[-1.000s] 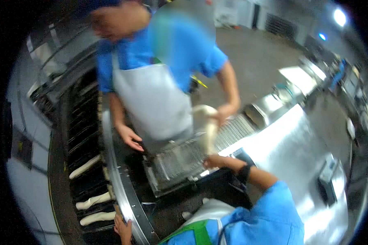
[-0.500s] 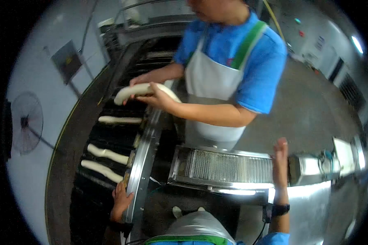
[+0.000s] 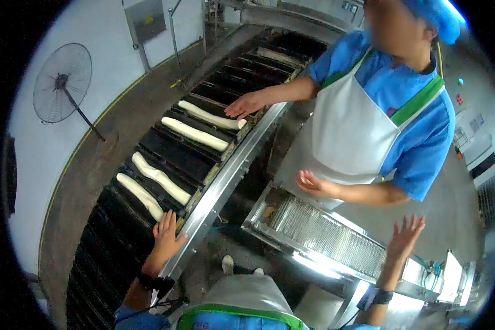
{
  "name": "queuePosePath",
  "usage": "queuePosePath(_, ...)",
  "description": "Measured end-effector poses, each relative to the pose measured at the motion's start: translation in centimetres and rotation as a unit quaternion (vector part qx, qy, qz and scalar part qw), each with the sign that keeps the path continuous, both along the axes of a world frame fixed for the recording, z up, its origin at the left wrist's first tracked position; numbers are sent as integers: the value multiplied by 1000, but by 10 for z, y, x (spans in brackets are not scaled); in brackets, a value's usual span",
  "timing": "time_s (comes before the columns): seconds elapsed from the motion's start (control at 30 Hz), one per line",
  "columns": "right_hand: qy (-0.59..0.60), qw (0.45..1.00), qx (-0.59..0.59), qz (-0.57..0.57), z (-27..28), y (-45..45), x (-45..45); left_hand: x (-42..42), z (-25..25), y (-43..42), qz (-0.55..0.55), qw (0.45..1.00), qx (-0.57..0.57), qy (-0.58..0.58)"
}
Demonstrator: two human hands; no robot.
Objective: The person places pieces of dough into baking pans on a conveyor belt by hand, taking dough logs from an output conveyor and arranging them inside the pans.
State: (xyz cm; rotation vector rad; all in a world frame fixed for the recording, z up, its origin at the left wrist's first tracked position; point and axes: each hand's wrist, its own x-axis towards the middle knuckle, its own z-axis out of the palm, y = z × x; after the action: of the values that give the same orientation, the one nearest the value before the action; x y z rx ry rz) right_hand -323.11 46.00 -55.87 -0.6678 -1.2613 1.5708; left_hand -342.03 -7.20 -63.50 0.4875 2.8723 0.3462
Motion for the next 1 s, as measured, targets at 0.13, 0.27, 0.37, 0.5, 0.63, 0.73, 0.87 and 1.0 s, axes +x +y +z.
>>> queuePosePath(0.13,-25,999,-38,-10,-15,-7,-19,-28,2,22,-20,1000,-11,5)
queuePosePath(0.27,-133,986,101,-14,-11,3,-5,-51,13,58,-45,998,-8,-39)
queuePosePath(0.37,-201,974,-77,69,-47,39,15,-79,-33,51,-102,995,-9,-21)
queuePosePath(0.5,-324,920,-215,48,-118,52,60,-57,-12,76,24,982,-172,-79)
queuePosePath(0.63,-284,936,-208,5,-134,45,123,-48,-12,64,33,968,-232,-93)
queuePosePath(0.73,-176,956,-218,-92,-251,124,160,-42,-32,41,65,975,-196,-87)
queuePosePath(0.87,-734,660,152,-45,-278,161,156,-20,-38,27,22,982,-179,-66)
queuePosePath(1.0,-821,539,145,-123,-335,186,125,-1,-36,26,41,970,-217,-105)
